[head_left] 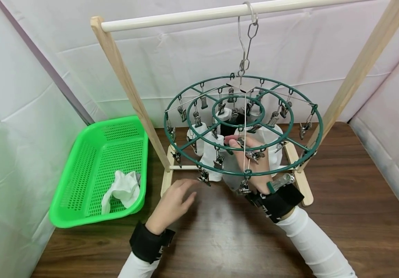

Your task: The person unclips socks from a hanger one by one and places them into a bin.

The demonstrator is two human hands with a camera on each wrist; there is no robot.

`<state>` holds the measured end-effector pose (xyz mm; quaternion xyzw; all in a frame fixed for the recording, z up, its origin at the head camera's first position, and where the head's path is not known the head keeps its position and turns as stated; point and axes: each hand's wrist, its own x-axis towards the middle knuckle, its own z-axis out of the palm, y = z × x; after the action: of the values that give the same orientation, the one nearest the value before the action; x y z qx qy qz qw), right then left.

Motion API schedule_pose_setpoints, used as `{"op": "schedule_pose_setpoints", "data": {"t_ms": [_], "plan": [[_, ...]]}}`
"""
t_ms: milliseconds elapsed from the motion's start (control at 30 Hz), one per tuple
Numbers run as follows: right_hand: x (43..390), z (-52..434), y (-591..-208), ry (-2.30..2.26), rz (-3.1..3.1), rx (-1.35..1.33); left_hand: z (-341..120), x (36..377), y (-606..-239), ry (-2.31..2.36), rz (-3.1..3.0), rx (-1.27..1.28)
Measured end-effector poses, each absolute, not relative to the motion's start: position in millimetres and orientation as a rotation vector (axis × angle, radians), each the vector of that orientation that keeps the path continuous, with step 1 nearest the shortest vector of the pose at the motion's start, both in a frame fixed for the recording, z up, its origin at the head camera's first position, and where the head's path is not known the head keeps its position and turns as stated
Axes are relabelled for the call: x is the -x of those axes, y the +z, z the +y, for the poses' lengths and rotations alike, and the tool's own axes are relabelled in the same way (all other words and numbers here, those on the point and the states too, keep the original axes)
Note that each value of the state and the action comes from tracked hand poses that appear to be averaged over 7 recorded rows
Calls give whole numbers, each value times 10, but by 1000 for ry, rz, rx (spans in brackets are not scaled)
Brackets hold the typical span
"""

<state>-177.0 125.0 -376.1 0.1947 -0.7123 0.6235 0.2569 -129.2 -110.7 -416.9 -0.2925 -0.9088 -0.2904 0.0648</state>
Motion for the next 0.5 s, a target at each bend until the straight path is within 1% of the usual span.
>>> {"op": "schedule_pose_setpoints", "data": {"t_ms": [200, 500], "plan": [[1710, 1299, -3713, 1798, -1940, -637, -895, 1439, -4147, -1210, -2666, 917], [1674, 1317, -3729, 1811, -1934, -629, -653, 1637, -4093, -1552, -2649, 934]]}}
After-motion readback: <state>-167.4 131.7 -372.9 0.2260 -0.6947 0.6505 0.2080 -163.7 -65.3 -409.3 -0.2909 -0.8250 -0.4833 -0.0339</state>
